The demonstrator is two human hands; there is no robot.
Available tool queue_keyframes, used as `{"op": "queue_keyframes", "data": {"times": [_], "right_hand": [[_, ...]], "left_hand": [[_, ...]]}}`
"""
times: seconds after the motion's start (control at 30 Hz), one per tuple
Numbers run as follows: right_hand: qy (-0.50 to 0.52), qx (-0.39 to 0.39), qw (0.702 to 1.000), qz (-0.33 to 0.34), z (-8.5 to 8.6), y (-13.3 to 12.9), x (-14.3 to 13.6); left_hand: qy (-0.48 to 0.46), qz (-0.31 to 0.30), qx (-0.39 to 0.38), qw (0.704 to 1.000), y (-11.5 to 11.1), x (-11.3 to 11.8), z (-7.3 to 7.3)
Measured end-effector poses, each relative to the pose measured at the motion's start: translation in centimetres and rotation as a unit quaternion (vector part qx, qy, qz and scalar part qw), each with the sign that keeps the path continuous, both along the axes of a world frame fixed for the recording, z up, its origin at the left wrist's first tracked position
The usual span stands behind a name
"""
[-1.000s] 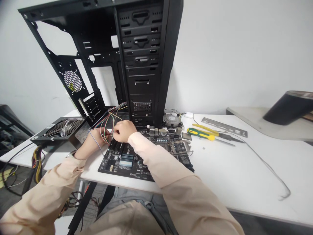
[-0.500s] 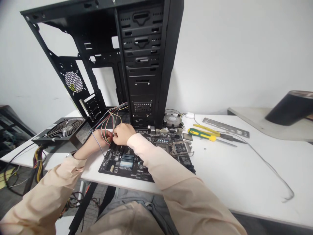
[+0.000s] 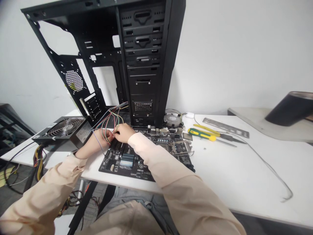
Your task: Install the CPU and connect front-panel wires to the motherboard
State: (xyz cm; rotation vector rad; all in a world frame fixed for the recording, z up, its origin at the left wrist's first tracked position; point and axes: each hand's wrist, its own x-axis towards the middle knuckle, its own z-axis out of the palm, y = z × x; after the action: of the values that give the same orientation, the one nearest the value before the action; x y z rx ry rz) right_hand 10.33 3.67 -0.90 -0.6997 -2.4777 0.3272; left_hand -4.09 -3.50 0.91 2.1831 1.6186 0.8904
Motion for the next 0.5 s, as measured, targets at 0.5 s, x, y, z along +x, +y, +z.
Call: {"op": "queue_keyframes", "data": {"times": [0.5], "right_hand": [[-0.044, 0.017, 0.997, -0.061, 0.7, -1.4, 0.5]], "left_hand": [[0.074, -0.01, 0.048, 0.996, -0.1, 0.0, 0.0]]}}
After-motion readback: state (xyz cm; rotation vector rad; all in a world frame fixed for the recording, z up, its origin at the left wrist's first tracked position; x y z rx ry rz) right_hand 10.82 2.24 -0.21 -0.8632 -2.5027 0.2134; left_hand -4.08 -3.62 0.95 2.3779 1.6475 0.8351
